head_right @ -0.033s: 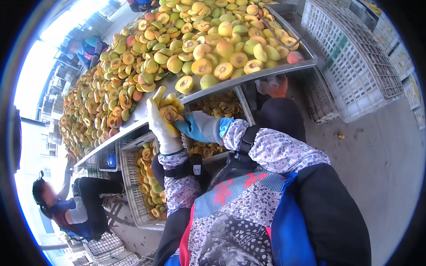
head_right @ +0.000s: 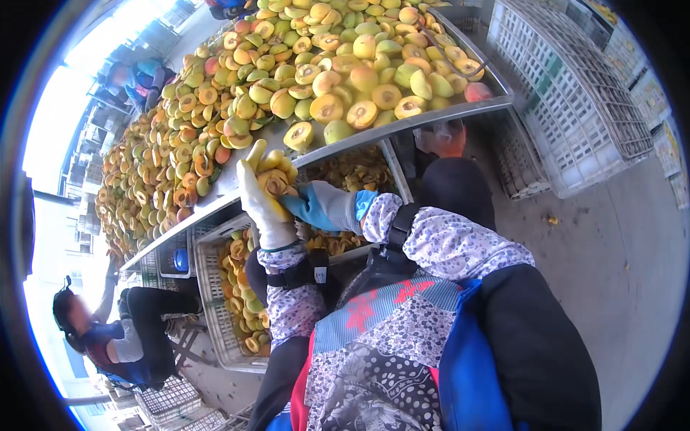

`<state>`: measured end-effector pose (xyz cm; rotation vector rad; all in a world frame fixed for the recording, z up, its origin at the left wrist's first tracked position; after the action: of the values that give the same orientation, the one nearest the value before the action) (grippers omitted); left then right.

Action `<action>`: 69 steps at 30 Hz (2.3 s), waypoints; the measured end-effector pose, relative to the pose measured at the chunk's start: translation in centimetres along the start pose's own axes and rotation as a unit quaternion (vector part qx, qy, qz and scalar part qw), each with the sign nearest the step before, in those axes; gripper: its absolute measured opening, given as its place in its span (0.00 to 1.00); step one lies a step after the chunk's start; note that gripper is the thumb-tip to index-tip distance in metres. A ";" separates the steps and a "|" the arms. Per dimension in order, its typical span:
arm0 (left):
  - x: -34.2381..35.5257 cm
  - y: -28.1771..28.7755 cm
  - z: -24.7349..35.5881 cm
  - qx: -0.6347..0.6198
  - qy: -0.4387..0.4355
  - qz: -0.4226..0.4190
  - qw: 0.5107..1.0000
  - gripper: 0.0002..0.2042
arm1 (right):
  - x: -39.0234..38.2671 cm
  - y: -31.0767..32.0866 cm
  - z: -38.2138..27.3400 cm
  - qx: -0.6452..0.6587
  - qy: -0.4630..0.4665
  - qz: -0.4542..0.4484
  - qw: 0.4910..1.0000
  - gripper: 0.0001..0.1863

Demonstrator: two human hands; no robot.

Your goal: The person is using a manual peach pitting tool to remove pits from peaches at an industrial sorting table.

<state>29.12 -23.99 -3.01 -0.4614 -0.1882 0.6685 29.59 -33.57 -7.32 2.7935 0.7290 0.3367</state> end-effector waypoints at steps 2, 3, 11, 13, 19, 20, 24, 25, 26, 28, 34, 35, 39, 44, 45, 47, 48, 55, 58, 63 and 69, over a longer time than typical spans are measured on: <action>-0.3 0.1 0.6 -0.018 -0.015 0.070 0.997 0.29 | -0.3 -1.6 1.8 0.068 -0.117 -0.066 0.989 0.31; -0.4 0.5 0.7 -0.028 -0.022 0.106 0.994 0.29 | -0.7 -1.6 1.7 0.068 -0.148 -0.089 0.983 0.32; -0.2 -0.9 -0.2 0.048 0.040 -0.093 0.994 0.28 | -5.0 -2.6 -0.3 0.196 -0.354 -0.251 0.879 0.32; -0.5 -1.3 -0.9 -0.035 0.104 -0.105 0.988 0.27 | -5.6 -3.6 -0.2 0.274 -0.360 -0.304 0.838 0.32; -0.1 -0.4 -0.9 0.121 0.055 -0.146 0.980 0.26 | -4.4 -2.2 0.1 0.064 -0.270 -0.214 0.937 0.39; -0.4 -0.4 -1.1 0.110 0.056 -0.142 0.982 0.26 | -4.7 -1.8 -0.4 0.065 -0.273 -0.205 0.938 0.37; 0.0 0.0 -1.5 -0.212 0.102 -0.109 0.966 0.24 | -6.8 -3.7 -0.3 0.265 -0.402 -0.287 0.828 0.28; 1.1 1.1 -1.5 -0.215 0.094 -0.064 0.970 0.24 | -6.7 -3.3 -0.2 0.215 -0.357 -0.249 0.874 0.28; 2.0 2.7 -1.1 -0.218 0.085 -0.019 0.972 0.23 | -6.2 -2.8 0.7 0.095 -0.340 -0.239 0.905 0.28; 3.0 5.9 1.2 -0.160 0.088 0.071 0.981 0.23 | -2.5 -1.2 2.2 -0.151 0.056 -0.114 0.980 0.27; 4.3 24.9 9.3 0.506 -0.042 0.157 0.847 0.19 | -2.1 1.6 5.2 -0.385 -0.003 -0.117 0.915 0.24; 4.1 26.3 8.8 0.635 -0.020 0.153 0.757 0.19 | -2.0 1.5 4.9 -0.379 0.001 -0.108 0.919 0.24; 6.5 30.5 3.6 0.731 -0.059 0.150 0.663 0.22 | -2.5 -1.6 4.7 -0.387 0.013 -0.153 0.909 0.24; 10.1 34.3 -5.0 0.822 0.009 0.103 0.559 0.23 | -2.0 -2.6 5.2 -0.387 0.024 -0.165 0.907 0.22; 10.2 34.6 -5.2 0.827 0.002 0.073 0.558 0.23 | -1.8 -2.5 5.4 -0.399 0.014 -0.162 0.902 0.22; 8.8 33.4 -5.6 0.833 -0.008 -0.016 0.553 0.24 | -1.9 -2.3 6.8 -0.390 -0.014 -0.176 0.904 0.21; 7.2 32.7 -5.3 0.841 0.057 -0.058 0.535 0.24 | -1.7 -2.0 7.1 -0.385 -0.027 -0.175 0.906 0.21; 0.3 38.9 -0.8 0.886 -0.004 -0.030 0.463 0.26 | -1.3 -1.3 5.6 -0.368 -0.015 -0.164 0.915 0.21; -1.4 42.3 1.9 0.877 -0.020 0.029 0.478 0.22 | -1.5 -0.9 4.1 -0.347 -0.001 -0.170 0.923 0.19; -5.3 46.9 3.9 0.846 0.024 0.130 0.517 0.36 | -2.3 1.0 3.7 -0.347 -0.025 -0.154 0.925 0.18; -13.8 58.2 7.8 0.748 0.203 0.272 0.570 0.30 | -2.9 2.7 3.9 -0.335 -0.032 -0.136 0.932 0.18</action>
<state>-16.14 10.07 -23.77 1.0713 1.0068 1.0500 29.41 -37.99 -10.70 2.0255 0.7888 0.3567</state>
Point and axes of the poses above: each hand's wrist, its own x-axis towards the middle knuckle, its own y-axis out of the back of the hand, z = x × y, the point moved 10 cm from there along x, towards the middle knuckle, and after that the axes turned 14 degrees about z, right-handed, at the moved point
